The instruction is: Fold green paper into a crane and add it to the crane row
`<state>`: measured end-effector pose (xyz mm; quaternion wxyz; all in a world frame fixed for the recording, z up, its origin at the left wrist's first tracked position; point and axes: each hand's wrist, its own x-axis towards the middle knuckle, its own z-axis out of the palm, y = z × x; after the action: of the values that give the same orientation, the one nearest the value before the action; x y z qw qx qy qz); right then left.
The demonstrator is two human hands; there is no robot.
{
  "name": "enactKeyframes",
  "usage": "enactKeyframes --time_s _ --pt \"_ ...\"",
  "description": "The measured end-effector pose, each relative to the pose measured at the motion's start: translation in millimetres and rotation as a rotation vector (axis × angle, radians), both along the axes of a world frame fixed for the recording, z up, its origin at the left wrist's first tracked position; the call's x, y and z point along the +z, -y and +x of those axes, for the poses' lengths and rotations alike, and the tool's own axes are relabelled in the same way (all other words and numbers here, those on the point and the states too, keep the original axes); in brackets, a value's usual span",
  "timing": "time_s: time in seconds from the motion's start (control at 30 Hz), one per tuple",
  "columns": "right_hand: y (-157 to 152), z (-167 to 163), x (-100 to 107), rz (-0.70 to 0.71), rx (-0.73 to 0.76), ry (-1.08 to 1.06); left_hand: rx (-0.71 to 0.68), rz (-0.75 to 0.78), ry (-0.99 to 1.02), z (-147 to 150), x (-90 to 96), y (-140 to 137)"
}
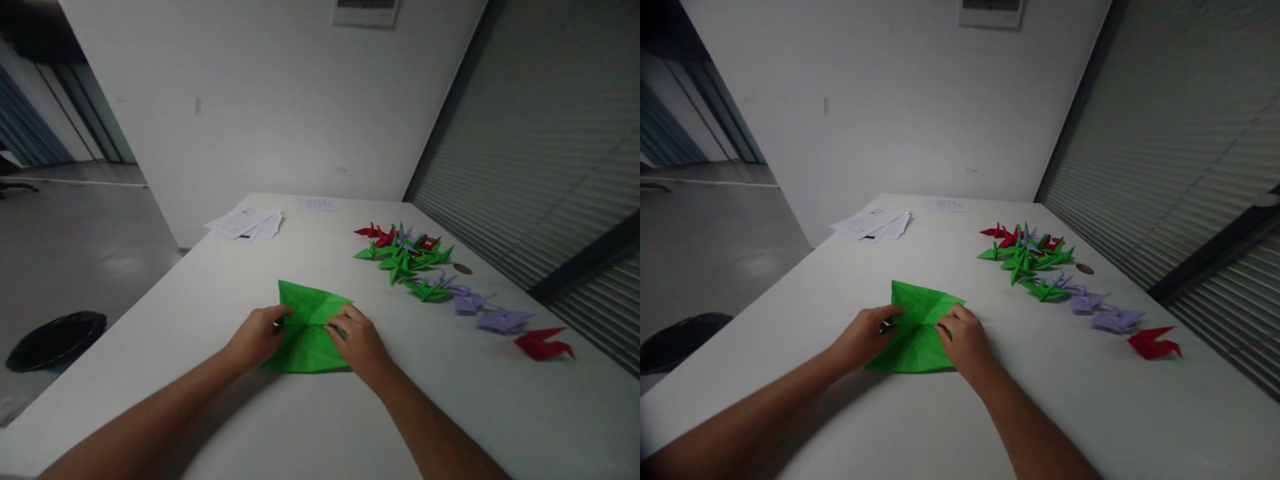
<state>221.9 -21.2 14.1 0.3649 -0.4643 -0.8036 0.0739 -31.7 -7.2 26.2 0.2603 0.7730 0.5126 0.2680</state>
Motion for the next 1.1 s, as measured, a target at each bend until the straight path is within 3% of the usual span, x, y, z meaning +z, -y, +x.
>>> enactKeyframes --time_s 0.27,0.47,0.6,0.83,0.97,1.1 --pt "-6.2 3.4 -3.6 -0.074 -0.142 -0.24 0.018 0.109 0.038 -10.2 -12.4 -13.1" --pt "-17.4 11.1 -16.8 -0.196 -0.235 -0.407 0.078 0.062 0.124 -12.3 -15.2 -15.7" --pt "-19.0 12.0 -21.3 -0.3 -0.208 -0.618 0.11 -0.033 0.244 -13.6 -21.6 -17.6" --pt "-13.5 4.9 -9.4 -0.621 -0.135 -1.012 0.071 -0.261 0.541 -12.0 -23.0 -17.6" --pt "-14.3 5.2 -9.7 -0.703 -0.105 -1.088 0.039 -0.36 0.681 -9.9 -17.5 -14.8" --pt "-15.6 5.4 -12.3 -0.678 -0.114 -1.081 -0.027 -0.491 0.835 -7.0 -10.1 -10.0"
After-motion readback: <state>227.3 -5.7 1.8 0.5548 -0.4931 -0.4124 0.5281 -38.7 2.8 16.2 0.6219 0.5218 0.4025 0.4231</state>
